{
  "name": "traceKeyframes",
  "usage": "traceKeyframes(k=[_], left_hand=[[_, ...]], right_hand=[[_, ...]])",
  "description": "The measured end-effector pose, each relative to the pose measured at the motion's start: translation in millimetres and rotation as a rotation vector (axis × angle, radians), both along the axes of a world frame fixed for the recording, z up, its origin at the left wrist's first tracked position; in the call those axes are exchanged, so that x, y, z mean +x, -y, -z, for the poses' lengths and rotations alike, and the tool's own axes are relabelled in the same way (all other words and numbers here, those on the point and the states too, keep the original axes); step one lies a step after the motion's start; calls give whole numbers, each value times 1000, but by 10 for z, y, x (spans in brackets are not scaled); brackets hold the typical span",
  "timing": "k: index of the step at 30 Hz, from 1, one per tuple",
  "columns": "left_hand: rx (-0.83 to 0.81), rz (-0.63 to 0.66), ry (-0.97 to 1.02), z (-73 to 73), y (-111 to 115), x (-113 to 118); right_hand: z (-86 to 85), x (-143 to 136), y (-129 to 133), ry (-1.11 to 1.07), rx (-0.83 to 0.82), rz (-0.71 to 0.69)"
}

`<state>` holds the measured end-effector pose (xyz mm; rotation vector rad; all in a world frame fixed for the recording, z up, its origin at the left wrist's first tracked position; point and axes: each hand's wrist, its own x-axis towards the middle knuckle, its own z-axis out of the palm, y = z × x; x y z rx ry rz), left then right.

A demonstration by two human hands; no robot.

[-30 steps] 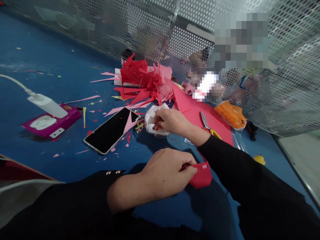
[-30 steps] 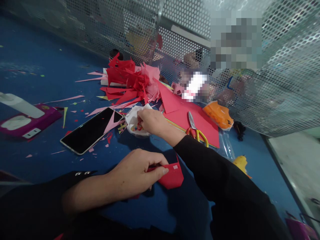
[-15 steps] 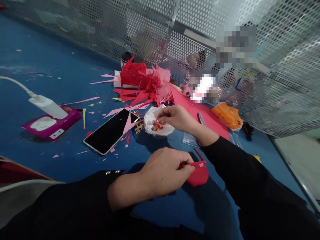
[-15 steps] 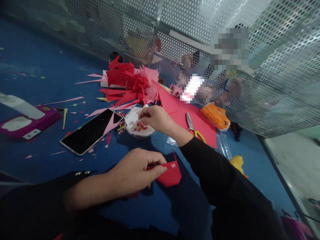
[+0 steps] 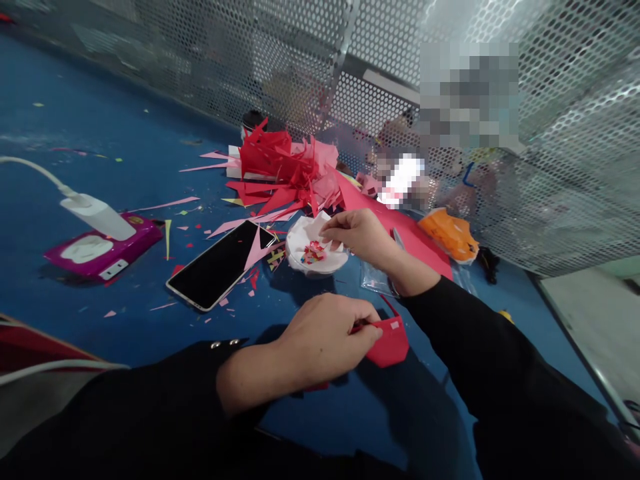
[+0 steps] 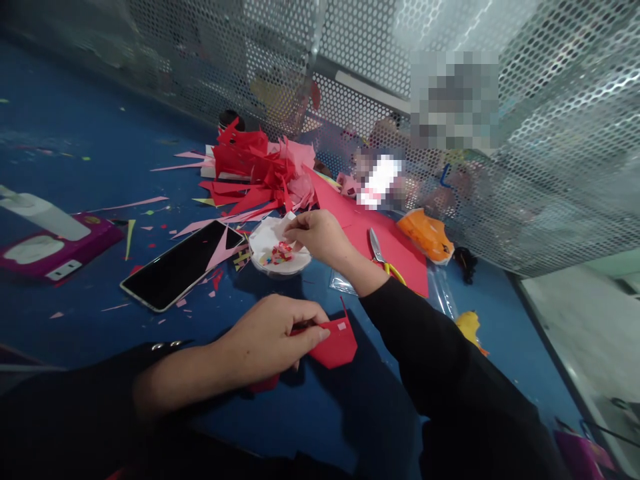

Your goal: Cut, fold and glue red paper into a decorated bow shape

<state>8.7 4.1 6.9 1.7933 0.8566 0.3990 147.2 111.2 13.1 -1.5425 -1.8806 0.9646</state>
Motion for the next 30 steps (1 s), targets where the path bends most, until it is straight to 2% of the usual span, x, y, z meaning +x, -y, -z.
traceKeyframes(k=[7,15,20,30], left_hand=[[9,6,1,-4,-6,-6],[-16,1,4,8,3,-3],[-42,-21,-2,11,12,5],[20,-29,8,23,18,17]], right_hand=[[2,-9,18,-9,22,28],[-25,-26,59,-165,-73,34],[-35,-37,77,-172,-84,31],[-26,-58,85,-182,-93,61]])
